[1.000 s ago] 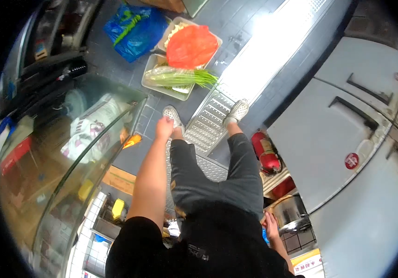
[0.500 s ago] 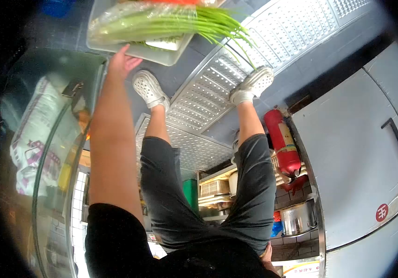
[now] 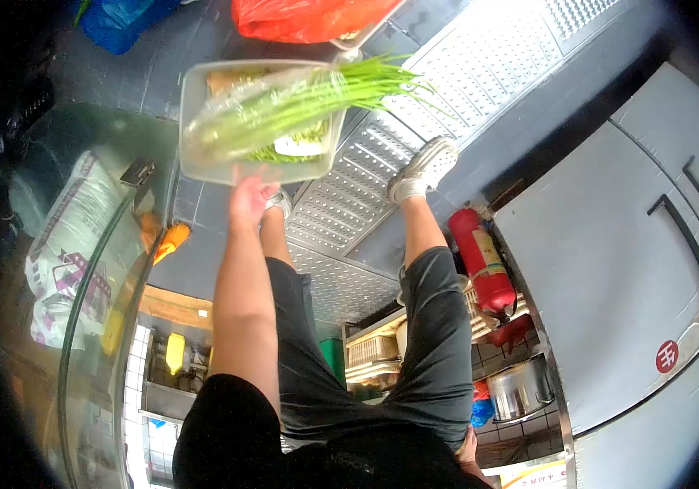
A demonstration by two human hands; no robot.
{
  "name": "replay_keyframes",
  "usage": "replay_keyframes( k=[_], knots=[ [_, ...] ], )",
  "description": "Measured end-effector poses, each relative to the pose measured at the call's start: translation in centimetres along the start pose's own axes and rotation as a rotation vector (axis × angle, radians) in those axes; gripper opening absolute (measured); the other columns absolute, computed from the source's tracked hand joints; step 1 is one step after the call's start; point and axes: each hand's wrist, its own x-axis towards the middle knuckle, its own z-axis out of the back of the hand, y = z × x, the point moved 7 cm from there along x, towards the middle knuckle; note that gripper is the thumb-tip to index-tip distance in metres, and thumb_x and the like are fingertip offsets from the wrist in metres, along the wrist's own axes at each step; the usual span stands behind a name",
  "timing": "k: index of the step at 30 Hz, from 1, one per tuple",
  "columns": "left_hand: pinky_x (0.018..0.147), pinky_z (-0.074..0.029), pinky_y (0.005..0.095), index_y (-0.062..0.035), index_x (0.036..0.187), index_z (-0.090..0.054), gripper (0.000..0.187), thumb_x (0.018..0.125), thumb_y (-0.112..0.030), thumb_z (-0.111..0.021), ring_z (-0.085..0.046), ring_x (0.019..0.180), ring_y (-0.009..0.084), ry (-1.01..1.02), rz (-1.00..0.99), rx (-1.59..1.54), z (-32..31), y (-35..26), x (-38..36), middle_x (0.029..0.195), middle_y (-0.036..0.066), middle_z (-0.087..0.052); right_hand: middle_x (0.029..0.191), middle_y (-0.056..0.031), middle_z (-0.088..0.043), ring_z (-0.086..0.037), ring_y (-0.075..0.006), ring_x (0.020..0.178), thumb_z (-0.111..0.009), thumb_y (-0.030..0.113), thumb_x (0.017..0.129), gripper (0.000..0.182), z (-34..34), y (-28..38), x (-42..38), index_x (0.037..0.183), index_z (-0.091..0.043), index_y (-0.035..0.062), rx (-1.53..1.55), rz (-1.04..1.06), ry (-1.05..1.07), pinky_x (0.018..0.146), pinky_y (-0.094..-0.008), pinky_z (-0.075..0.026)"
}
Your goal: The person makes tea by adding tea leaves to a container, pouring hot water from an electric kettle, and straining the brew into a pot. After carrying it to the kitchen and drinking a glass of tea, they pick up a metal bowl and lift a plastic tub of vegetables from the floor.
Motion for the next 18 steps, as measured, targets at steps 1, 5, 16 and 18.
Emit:
replay_keyframes(
  k=[1, 5, 16, 18],
  knots=[
    [0.082, -0.063, 0.0493, -0.03, 0.162, 0.004, 0.099, 0.088, 0.002, -0.053, -0.063, 0.117, 0.0471, -0.052, 0.003, -0.015, -0.8, 0.9, -2.1, 0.145, 0.028, -0.049, 0.136, -0.0139, -0.061, -0.06, -0.026, 0.116, -0.046, 0.048, 0.105, 0.065, 1.2, -2.5, -2.6, 0.143, -0.05, -0.0044, -0.02, -0.032, -0.002, 0.098, -0.041, -0.047],
    [0.077, -0.064, 0.0481, -0.0283, 0.163, -0.002, 0.095, 0.088, 0.002, -0.054, -0.066, 0.113, 0.0454, -0.068, 0.055, -0.023, 0.1, 4.6, -6.1, 0.14, 0.026, -0.054, 0.136, -0.0143, -0.061, -0.06, -0.0265, 0.117, -0.046, 0.048, 0.106, 0.065, 5.2, -10.1, -11.8, 0.143, -0.049, -0.0049, -0.096, -0.1, 0.003, 0.098, -0.0414, -0.047],
    [0.072, -0.064, 0.0454, -0.0275, 0.163, 0.004, 0.097, 0.09, 0.003, -0.052, -0.068, 0.106, 0.0452, 0.038, 0.081, 0.092, -11.4, -0.2, -23.9, 0.142, 0.027, -0.051, 0.127, -0.0253, -0.064, -0.064, -0.0334, 0.111, -0.042, 0.033, 0.107, 0.05, 6.5, -12.5, -15.8, 0.132, -0.057, -0.0077, 0.027, 0.092, -0.085, 0.097, -0.0401, -0.049],
    [0.073, -0.064, 0.0464, -0.029, 0.163, 0.006, 0.095, 0.092, 0.003, -0.048, -0.066, 0.109, 0.048, 0.098, 0.051, 0.102, -16.1, -3.3, -29.0, 0.143, 0.03, -0.049, 0.12, -0.0266, -0.065, -0.065, -0.0337, 0.108, -0.045, 0.031, 0.107, 0.043, 7.0, -9.2, -14.8, 0.127, -0.061, -0.0035, 0.102, 0.167, -0.119, 0.097, -0.0382, -0.048]
  ],
)
